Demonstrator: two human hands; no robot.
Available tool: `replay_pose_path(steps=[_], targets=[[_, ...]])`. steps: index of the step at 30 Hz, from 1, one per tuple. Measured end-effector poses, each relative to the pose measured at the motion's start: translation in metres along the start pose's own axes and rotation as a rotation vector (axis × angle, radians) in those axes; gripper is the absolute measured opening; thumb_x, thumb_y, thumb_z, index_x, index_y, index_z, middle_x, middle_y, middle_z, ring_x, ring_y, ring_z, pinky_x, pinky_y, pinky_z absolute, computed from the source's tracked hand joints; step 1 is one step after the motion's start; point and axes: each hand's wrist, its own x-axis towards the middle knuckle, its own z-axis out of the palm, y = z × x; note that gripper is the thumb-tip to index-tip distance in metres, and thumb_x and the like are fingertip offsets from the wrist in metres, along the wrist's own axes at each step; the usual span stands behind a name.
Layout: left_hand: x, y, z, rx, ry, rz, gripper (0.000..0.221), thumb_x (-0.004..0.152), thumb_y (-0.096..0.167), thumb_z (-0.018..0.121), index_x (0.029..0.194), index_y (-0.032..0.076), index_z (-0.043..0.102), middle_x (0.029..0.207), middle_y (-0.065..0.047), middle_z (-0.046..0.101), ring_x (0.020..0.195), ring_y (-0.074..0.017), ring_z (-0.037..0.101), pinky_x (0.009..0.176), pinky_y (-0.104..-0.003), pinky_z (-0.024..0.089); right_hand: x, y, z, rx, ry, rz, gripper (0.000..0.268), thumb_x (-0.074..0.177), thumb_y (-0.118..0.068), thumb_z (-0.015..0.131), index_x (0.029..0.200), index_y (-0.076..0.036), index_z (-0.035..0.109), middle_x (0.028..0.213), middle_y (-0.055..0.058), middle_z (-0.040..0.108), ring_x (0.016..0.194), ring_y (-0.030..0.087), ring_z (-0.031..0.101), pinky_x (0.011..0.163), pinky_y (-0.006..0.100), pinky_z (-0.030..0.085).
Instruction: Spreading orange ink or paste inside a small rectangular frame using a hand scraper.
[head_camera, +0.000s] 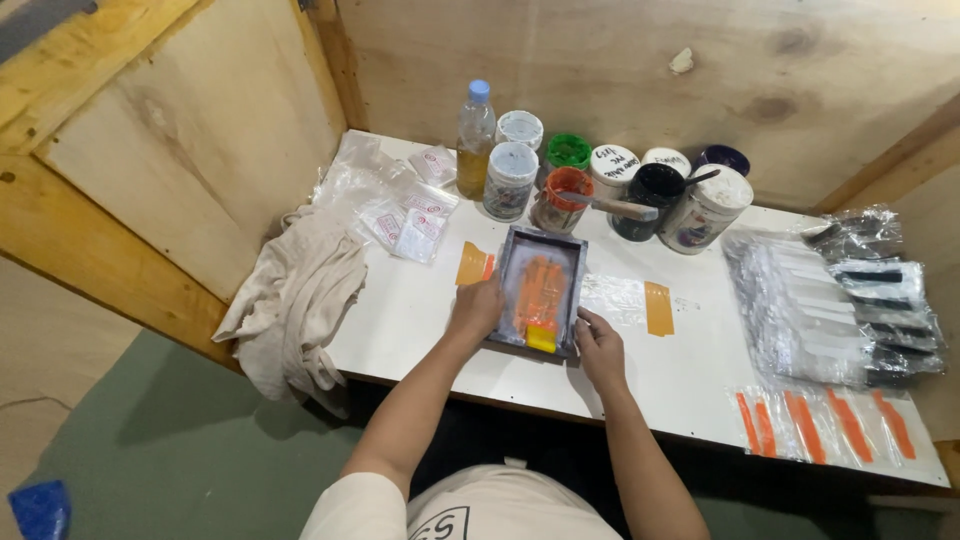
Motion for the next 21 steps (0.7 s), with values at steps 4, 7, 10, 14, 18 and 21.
replay_pose_path(steps=[4,7,10,14,18,21], targets=[[-0.007,0.007,0.031,-0.027,0.075,-0.032,0.042,0.100,0.028,0.052,0.132,0.002,0.063,0.092,-0.017,0.076,0.096,-0.0343,0.075,0.089,-0.049,0.052,-0.001,-0.006,-0.001,0.069,0.052,0.044,0.041,0.103,-0.018,0.063,0.141,-0.003,0.061,0.104,0.023,0.072,0.094,0.030,0.069,0.072,0.045,0.064],[-0.028,0.016,0.032,-0.049,0.064,-0.049,0.035,0.101,0.029,0.053,0.119,0.004,0.069,0.085,-0.014,0.075,0.089,-0.0323,0.074,0.085,-0.046,0.052,0.000,-0.009,-0.002,0.067,0.080,0.023,0.043,0.099,-0.010,0.066,0.141,-0.001,0.061,0.098,0.026,0.071,0.088,0.030,0.068,0.067,0.046,0.063],[-0.054,0.025,0.012,-0.222,0.138,-0.012,0.037,0.104,0.034,0.051,0.105,0.003,0.072,0.076,-0.012,0.071,0.080,-0.0297,0.073,0.079,-0.041,0.054,0.004,-0.009,0.002,0.078,0.081,0.026,0.044,0.098,-0.007,0.066,0.141,0.000,0.060,0.098,0.027,0.070,0.088,0.032,0.069,0.067,0.045,0.062],[-0.077,0.030,-0.010,-0.306,0.120,0.093,0.078,0.085,0.051,0.072,0.143,0.004,0.051,0.128,-0.019,0.064,0.111,-0.0371,0.064,0.094,-0.049,0.048,0.013,-0.001,0.009,0.047,0.064,0.030,0.044,0.099,-0.010,0.066,0.142,-0.002,0.060,0.099,0.025,0.072,0.090,0.030,0.069,0.069,0.043,0.060],[-0.077,0.020,-0.009,-0.243,0.037,0.069,0.068,0.093,0.025,0.068,0.153,0.005,0.042,0.152,-0.017,0.051,0.127,-0.0333,0.055,0.103,-0.044,0.042,0.019,-0.005,0.012,0.024,0.040,-0.006,0.043,0.099,-0.010,0.066,0.141,-0.001,0.062,0.097,0.025,0.073,0.089,0.029,0.069,0.072,0.042,0.059],[-0.074,0.020,-0.002,-0.194,0.030,0.081,0.068,0.096,0.023,0.065,0.156,0.008,0.038,0.152,-0.016,0.049,0.130,-0.0324,0.052,0.104,-0.045,0.041,0.025,0.001,0.013,0.032,0.045,-0.038,0.042,0.099,-0.009,0.066,0.140,0.000,0.062,0.096,0.025,0.073,0.088,0.029,0.067,0.072,0.042,0.058]])
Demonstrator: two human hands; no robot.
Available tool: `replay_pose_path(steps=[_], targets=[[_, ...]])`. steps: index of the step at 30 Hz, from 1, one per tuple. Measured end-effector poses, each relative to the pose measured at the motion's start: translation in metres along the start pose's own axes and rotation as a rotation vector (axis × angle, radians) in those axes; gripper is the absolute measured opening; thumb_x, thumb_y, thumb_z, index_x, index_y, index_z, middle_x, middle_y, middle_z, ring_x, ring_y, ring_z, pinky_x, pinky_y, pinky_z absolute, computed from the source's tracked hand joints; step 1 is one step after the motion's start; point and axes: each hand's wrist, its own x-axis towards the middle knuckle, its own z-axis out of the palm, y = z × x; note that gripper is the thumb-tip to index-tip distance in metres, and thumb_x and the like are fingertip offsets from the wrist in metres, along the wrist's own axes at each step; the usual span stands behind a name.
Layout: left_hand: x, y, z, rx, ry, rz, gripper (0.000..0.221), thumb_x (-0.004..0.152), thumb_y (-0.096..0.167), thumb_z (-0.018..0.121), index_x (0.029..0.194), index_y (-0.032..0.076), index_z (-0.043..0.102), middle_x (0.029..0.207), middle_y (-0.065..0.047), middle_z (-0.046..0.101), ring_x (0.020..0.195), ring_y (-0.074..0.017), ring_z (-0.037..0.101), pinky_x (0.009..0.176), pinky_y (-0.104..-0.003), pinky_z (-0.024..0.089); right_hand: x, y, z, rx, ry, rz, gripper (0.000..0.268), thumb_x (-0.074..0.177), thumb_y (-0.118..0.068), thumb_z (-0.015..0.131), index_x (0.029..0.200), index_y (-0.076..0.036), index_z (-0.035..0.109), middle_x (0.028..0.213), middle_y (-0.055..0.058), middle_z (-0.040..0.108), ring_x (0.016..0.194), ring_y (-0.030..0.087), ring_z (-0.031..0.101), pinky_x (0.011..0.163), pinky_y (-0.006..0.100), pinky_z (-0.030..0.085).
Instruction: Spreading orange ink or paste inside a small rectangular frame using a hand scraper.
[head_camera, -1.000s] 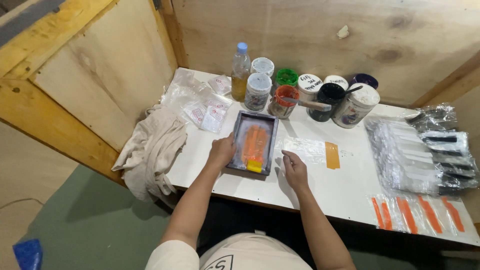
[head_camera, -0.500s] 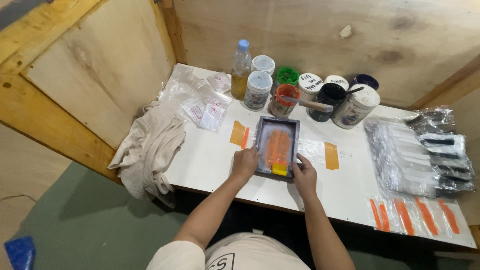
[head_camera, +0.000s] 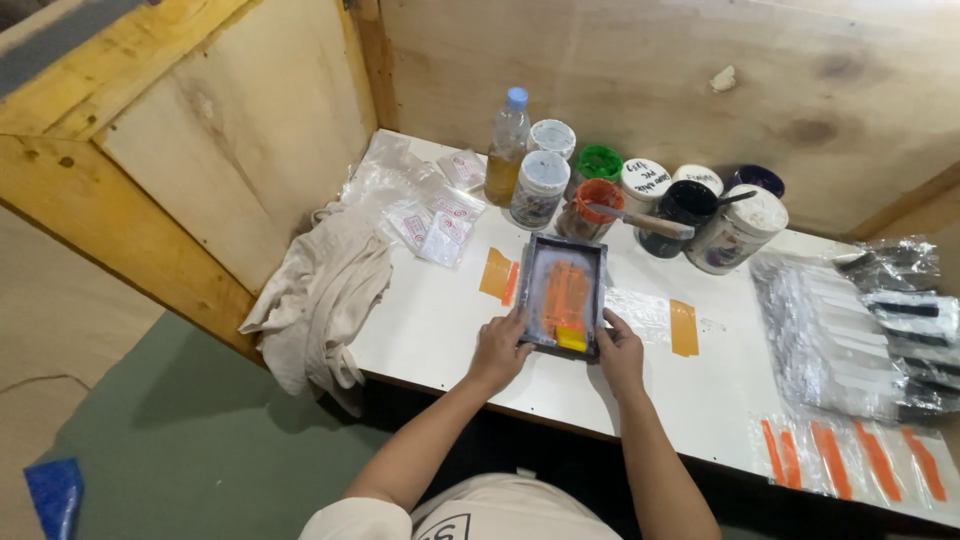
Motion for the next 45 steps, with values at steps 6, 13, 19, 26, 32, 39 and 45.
replay_pose_path(steps=[6,13,19,26,32,39,45], targets=[[0.010,-0.011,0.006,0.005,-0.086,-0.052,0.065,0.101,0.023,0.059,0.159,0.012,0.033,0.161,-0.009,0.041,0.131,-0.0267,0.049,0.105,-0.043,0.036,0.008,0.002,0.001,0.006,-0.014,0.041,0.044,0.100,-0.007,0.064,0.143,0.000,0.059,0.100,0.025,0.071,0.089,0.030,0.067,0.072,0.042,0.059],[0.009,-0.004,-0.005,-0.035,-0.085,-0.083,0.063,0.101,0.021,0.058,0.159,0.012,0.034,0.162,-0.009,0.040,0.131,-0.0263,0.048,0.105,-0.042,0.036,-0.004,-0.016,0.008,-0.019,-0.014,0.068,0.043,0.100,-0.009,0.064,0.142,0.000,0.060,0.102,0.026,0.072,0.091,0.031,0.069,0.072,0.043,0.059],[0.006,0.004,-0.019,-0.046,-0.076,-0.071,0.057,0.101,0.022,0.059,0.153,0.006,0.043,0.157,-0.014,0.046,0.129,-0.0277,0.050,0.104,-0.043,0.037,-0.001,-0.014,0.009,-0.036,-0.026,0.068,0.044,0.100,-0.008,0.064,0.143,-0.001,0.059,0.106,0.028,0.072,0.096,0.034,0.070,0.077,0.044,0.059],[0.003,0.008,-0.025,-0.059,-0.049,-0.066,0.054,0.100,0.020,0.058,0.150,0.003,0.048,0.155,-0.016,0.048,0.127,-0.0288,0.051,0.103,-0.043,0.037,0.002,-0.010,0.011,-0.063,-0.023,0.096,0.044,0.101,-0.010,0.064,0.144,-0.001,0.059,0.106,0.026,0.072,0.096,0.031,0.069,0.079,0.042,0.058],[0.004,0.005,-0.026,-0.063,-0.053,-0.062,0.053,0.100,0.019,0.057,0.149,0.001,0.048,0.155,-0.018,0.047,0.127,-0.0286,0.050,0.104,-0.042,0.035,0.000,-0.016,0.015,-0.079,-0.007,0.114,0.044,0.102,-0.009,0.063,0.144,0.000,0.059,0.103,0.024,0.071,0.094,0.029,0.067,0.078,0.041,0.057],[0.005,-0.002,-0.025,-0.078,-0.080,-0.049,0.052,0.100,0.017,0.055,0.149,0.000,0.048,0.156,-0.019,0.046,0.127,-0.0292,0.049,0.105,-0.043,0.035,-0.002,-0.015,0.016,-0.078,0.016,0.104,0.044,0.101,-0.010,0.065,0.143,-0.001,0.060,0.099,0.023,0.070,0.091,0.028,0.066,0.077,0.041,0.056],[0.007,-0.003,-0.022,-0.097,-0.093,-0.043,0.053,0.101,0.015,0.054,0.151,0.002,0.046,0.156,-0.018,0.046,0.126,-0.0290,0.049,0.103,-0.043,0.035,-0.003,-0.010,0.018,-0.034,0.042,0.079,0.045,0.098,-0.008,0.066,0.142,-0.001,0.061,0.097,0.023,0.068,0.090,0.027,0.063,0.077,0.040,0.055]])
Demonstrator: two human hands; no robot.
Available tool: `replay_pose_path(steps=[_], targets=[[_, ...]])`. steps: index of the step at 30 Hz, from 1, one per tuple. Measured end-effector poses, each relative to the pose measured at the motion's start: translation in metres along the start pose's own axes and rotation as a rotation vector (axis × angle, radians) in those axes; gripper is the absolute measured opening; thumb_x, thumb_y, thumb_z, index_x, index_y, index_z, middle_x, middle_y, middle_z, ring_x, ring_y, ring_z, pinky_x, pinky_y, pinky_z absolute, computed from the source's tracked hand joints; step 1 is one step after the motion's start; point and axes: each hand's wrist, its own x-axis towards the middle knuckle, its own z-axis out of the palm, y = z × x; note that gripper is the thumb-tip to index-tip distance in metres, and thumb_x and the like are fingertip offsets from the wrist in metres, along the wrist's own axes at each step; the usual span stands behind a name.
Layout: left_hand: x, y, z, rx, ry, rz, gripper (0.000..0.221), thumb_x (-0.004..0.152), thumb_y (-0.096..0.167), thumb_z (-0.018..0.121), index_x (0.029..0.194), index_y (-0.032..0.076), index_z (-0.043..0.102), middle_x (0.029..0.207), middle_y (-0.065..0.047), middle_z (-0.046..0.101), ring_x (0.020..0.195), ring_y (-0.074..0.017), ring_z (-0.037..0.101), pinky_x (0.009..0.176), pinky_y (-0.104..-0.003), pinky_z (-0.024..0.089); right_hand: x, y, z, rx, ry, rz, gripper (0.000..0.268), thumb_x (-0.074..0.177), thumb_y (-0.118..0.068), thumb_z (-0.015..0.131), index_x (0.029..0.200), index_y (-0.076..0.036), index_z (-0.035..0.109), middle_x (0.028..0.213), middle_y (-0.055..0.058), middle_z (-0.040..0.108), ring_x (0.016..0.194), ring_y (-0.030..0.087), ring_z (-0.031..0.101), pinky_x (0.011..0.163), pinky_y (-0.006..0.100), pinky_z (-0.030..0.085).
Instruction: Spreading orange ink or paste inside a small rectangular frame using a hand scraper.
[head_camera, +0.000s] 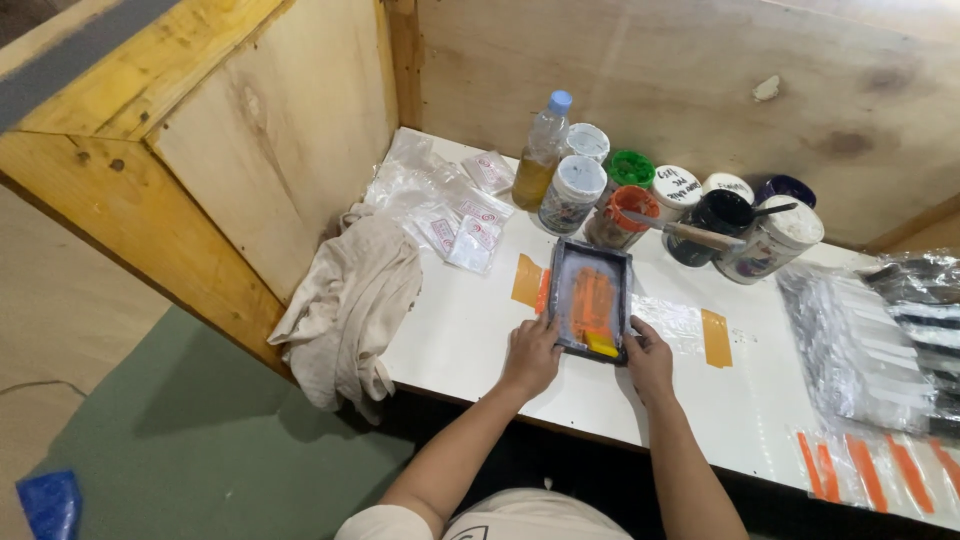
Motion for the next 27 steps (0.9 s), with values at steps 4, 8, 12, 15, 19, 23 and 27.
replay_pose_path(steps=[4,8,12,15,19,23,27], targets=[[-0.004,0.002,-0.006,0.004,0.001,0.003,0.052,0.101,0.016,0.054,0.150,0.001,0.046,0.155,-0.019,0.047,0.125,-0.0286,0.050,0.103,-0.043,0.035,0.004,0.007,-0.001,0.003,0.005,-0.007,0.044,0.098,-0.009,0.067,0.141,-0.001,0.062,0.096,0.023,0.069,0.089,0.027,0.063,0.076,0.041,0.056],[-0.003,0.001,-0.004,0.001,0.018,0.010,0.053,0.099,0.015,0.055,0.149,-0.002,0.046,0.154,-0.023,0.047,0.125,-0.0310,0.050,0.102,-0.043,0.036,0.013,0.021,-0.003,0.025,-0.010,-0.048,0.045,0.098,-0.009,0.068,0.141,0.000,0.062,0.094,0.021,0.068,0.088,0.025,0.063,0.077,0.038,0.055],[-0.005,0.004,-0.008,-0.001,0.021,0.009,0.054,0.099,0.017,0.055,0.148,-0.002,0.048,0.152,-0.022,0.049,0.124,-0.0300,0.050,0.101,-0.043,0.035,0.007,0.013,-0.004,0.007,-0.014,-0.050,0.043,0.099,-0.008,0.067,0.141,0.000,0.062,0.097,0.024,0.070,0.088,0.027,0.064,0.078,0.040,0.055],[-0.005,0.004,-0.008,-0.002,0.028,0.014,0.053,0.098,0.016,0.055,0.147,-0.002,0.049,0.152,-0.023,0.050,0.124,-0.0296,0.050,0.101,-0.042,0.035,0.007,0.013,-0.004,-0.001,-0.018,-0.048,0.043,0.099,-0.008,0.067,0.141,0.000,0.062,0.097,0.023,0.070,0.089,0.027,0.064,0.078,0.040,0.055],[-0.004,-0.001,-0.002,-0.001,0.037,0.025,0.054,0.097,0.017,0.055,0.148,-0.003,0.049,0.153,-0.024,0.048,0.124,-0.0304,0.050,0.101,-0.042,0.035,0.007,0.013,-0.004,0.022,-0.018,-0.026,0.044,0.099,-0.008,0.067,0.142,-0.001,0.061,0.099,0.024,0.071,0.090,0.027,0.065,0.079,0.040,0.056],[-0.006,0.001,-0.005,-0.001,0.038,0.032,0.055,0.097,0.017,0.054,0.148,-0.003,0.049,0.153,-0.024,0.048,0.125,-0.0310,0.050,0.101,-0.043,0.035,0.006,0.014,-0.004,0.040,-0.018,-0.029,0.044,0.099,-0.008,0.068,0.142,0.000,0.061,0.100,0.024,0.070,0.091,0.027,0.064,0.079,0.041,0.056],[-0.007,0.004,-0.007,-0.004,0.034,0.037,0.055,0.097,0.018,0.053,0.147,-0.004,0.050,0.153,-0.025,0.048,0.125,-0.0315,0.050,0.101,-0.043,0.035,0.007,0.017,-0.004,0.042,-0.014,-0.035,0.045,0.098,-0.008,0.069,0.142,0.000,0.061,0.098,0.024,0.069,0.090,0.027,0.064,0.078,0.041,0.057]])
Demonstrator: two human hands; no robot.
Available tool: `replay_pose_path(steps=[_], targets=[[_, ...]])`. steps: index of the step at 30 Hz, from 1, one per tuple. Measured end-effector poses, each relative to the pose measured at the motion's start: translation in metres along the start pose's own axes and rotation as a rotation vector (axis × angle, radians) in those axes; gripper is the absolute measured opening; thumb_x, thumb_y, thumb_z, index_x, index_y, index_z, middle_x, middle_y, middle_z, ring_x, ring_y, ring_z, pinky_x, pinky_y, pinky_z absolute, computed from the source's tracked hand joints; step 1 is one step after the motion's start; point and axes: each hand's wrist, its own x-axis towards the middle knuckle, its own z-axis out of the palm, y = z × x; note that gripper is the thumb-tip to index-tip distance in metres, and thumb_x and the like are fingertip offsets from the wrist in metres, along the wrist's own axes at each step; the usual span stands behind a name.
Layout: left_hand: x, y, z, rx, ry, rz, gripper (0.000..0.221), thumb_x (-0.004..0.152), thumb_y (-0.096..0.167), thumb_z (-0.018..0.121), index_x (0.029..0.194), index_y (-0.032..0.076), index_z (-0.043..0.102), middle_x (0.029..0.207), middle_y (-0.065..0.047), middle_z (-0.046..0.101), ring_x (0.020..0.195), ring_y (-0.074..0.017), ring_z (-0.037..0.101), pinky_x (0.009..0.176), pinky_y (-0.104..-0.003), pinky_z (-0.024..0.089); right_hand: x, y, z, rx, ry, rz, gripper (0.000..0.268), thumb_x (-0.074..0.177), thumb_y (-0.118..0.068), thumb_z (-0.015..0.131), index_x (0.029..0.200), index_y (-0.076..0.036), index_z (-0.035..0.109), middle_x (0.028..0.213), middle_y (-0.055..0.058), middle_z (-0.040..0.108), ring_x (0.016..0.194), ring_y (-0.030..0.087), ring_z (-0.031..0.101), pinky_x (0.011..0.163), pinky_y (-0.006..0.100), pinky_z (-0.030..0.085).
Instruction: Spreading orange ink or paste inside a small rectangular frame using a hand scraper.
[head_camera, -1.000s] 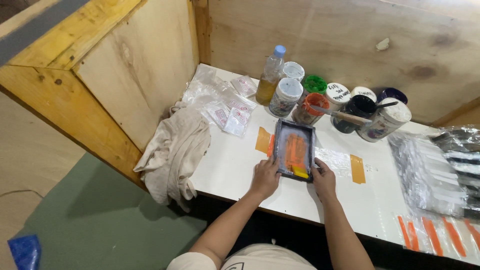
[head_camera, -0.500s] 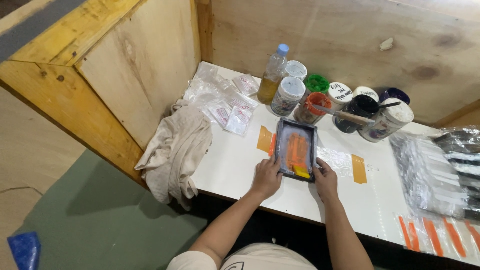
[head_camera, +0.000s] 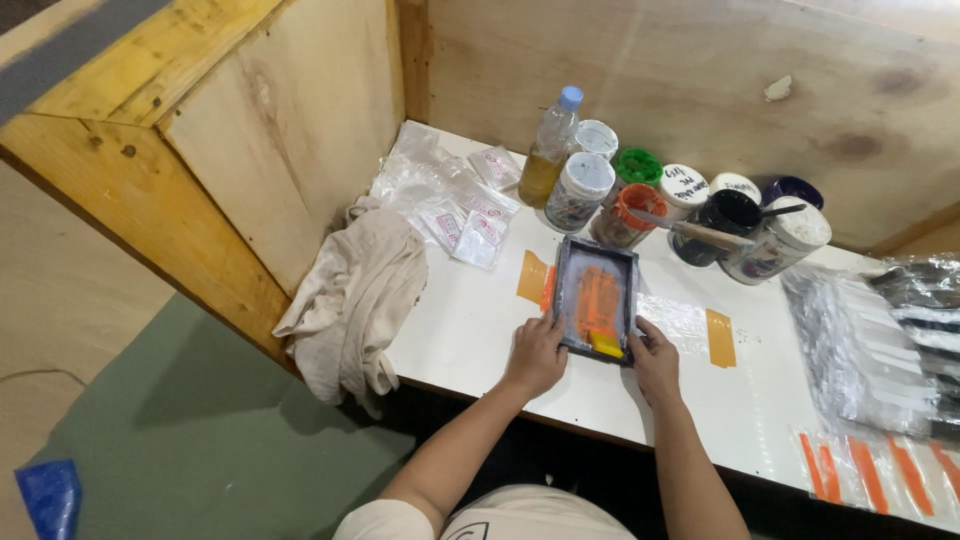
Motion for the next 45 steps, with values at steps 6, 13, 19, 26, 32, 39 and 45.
replay_pose_path(steps=[6,13,19,26,32,39,45], targets=[[-0.004,0.004,-0.006,0.030,-0.009,-0.012,0.054,0.096,0.017,0.053,0.146,-0.002,0.051,0.153,-0.024,0.048,0.120,-0.0303,0.052,0.099,-0.042,0.036,0.002,0.006,-0.003,-0.020,-0.009,-0.022,0.045,0.099,-0.008,0.068,0.142,0.002,0.061,0.097,0.022,0.069,0.089,0.026,0.063,0.078,0.040,0.055],[-0.006,0.006,-0.009,0.042,-0.007,-0.001,0.050,0.096,0.014,0.054,0.143,-0.001,0.054,0.150,-0.025,0.051,0.117,-0.0317,0.055,0.098,-0.044,0.039,0.001,0.007,-0.004,-0.030,-0.017,-0.033,0.045,0.099,-0.007,0.067,0.142,0.003,0.060,0.096,0.023,0.068,0.090,0.026,0.062,0.078,0.040,0.055],[-0.007,0.008,-0.011,0.034,0.013,0.006,0.039,0.093,0.009,0.057,0.130,0.003,0.066,0.142,-0.021,0.059,0.111,-0.0331,0.058,0.095,-0.044,0.042,0.004,0.010,-0.005,-0.050,-0.023,-0.018,0.043,0.100,-0.008,0.067,0.142,0.001,0.061,0.097,0.022,0.069,0.089,0.025,0.064,0.077,0.039,0.055],[-0.006,0.002,-0.003,0.037,0.040,0.013,0.036,0.094,0.010,0.058,0.127,0.004,0.069,0.138,-0.020,0.061,0.109,-0.0323,0.058,0.094,-0.044,0.042,-0.002,0.001,-0.003,-0.035,-0.030,-0.020,0.045,0.099,-0.006,0.068,0.143,0.002,0.060,0.097,0.023,0.068,0.089,0.026,0.062,0.078,0.039,0.055],[-0.007,0.002,-0.004,0.031,0.045,0.010,0.035,0.093,0.012,0.058,0.126,0.004,0.069,0.139,-0.019,0.059,0.109,-0.0322,0.057,0.094,-0.044,0.042,-0.003,-0.004,-0.003,-0.067,-0.029,-0.006,0.044,0.099,-0.009,0.068,0.142,0.001,0.061,0.092,0.019,0.066,0.087,0.024,0.062,0.075,0.038,0.055],[-0.003,-0.007,0.007,0.062,0.109,0.037,0.036,0.089,0.015,0.059,0.122,0.005,0.071,0.135,-0.020,0.061,0.105,-0.0331,0.060,0.090,-0.045,0.045,-0.002,-0.001,-0.002,-0.070,0.003,-0.003,0.043,0.098,-0.009,0.069,0.140,0.001,0.063,0.091,0.020,0.066,0.087,0.025,0.061,0.074,0.038,0.055],[-0.007,-0.004,0.009,0.115,0.200,0.053,0.037,0.083,0.017,0.060,0.116,0.006,0.075,0.124,-0.019,0.067,0.096,-0.0320,0.063,0.082,-0.044,0.047,0.000,0.003,-0.001,-0.129,0.021,0.010,0.042,0.097,-0.010,0.071,0.138,-0.002,0.065,0.093,0.022,0.069,0.088,0.025,0.064,0.072,0.038,0.056]])
